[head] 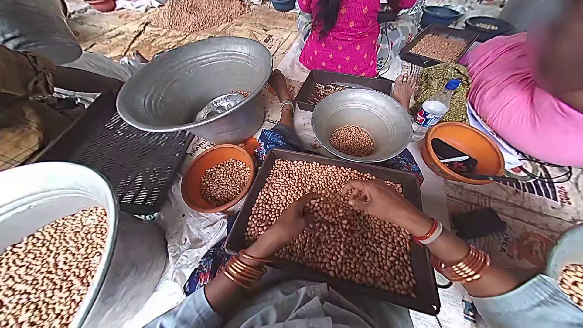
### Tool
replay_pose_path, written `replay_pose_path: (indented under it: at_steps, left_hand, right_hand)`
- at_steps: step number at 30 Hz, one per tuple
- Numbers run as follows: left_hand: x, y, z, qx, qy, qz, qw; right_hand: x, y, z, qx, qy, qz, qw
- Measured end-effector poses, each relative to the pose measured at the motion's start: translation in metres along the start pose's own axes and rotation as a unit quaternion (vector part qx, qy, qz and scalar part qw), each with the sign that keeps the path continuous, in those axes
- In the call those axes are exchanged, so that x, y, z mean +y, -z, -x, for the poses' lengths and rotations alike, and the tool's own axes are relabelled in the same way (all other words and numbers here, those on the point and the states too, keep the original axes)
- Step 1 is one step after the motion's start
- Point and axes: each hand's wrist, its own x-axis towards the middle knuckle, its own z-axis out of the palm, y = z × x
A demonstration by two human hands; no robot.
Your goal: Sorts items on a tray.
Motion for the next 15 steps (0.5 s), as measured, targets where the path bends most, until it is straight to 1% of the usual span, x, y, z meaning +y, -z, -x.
replay_pose_path:
  at_steps: [1, 2, 3, 4, 6, 8, 9, 12, 15]
  left_hand:
    - [0.005, 0.006, -0.001, 0.016, -0.017, -0.061, 0.998]
    - [0.010, 0.012, -0.002, 0.039, -0.032, -0.128, 0.990]
    - [0.016, 0.016, -0.002, 0.062, -0.045, -0.191, 0.979]
    - [0.023, 0.019, -0.001, 0.084, -0.059, -0.245, 0.964]
    - [0.032, 0.021, -0.002, 0.131, -0.098, -0.306, 0.938]
    - [0.035, 0.020, -0.004, 0.167, -0.138, -0.330, 0.919]
    - [0.035, 0.020, -0.006, 0.171, -0.149, -0.333, 0.915]
    - [0.035, 0.017, -0.009, 0.144, -0.145, -0.337, 0.919]
    - [0.037, 0.012, -0.010, 0.106, -0.132, -0.346, 0.923]
  right_hand:
    - [0.013, 0.006, -0.002, 0.075, -0.009, 0.053, 0.996]
    - [0.027, 0.011, -0.005, 0.122, -0.021, 0.116, 0.986]
    - [0.040, 0.016, -0.007, 0.138, -0.040, 0.166, 0.976]
    - [0.052, 0.018, -0.010, 0.137, -0.061, 0.199, 0.969]
    - [0.067, 0.016, -0.016, 0.124, -0.086, 0.212, 0.965]
    - [0.073, 0.009, -0.020, 0.114, -0.088, 0.217, 0.965]
    - [0.074, 0.006, -0.021, 0.108, -0.087, 0.224, 0.965]
    - [0.071, -0.002, -0.024, 0.085, -0.095, 0.245, 0.961]
    - [0.071, -0.002, -0.026, 0.084, -0.091, 0.251, 0.960]
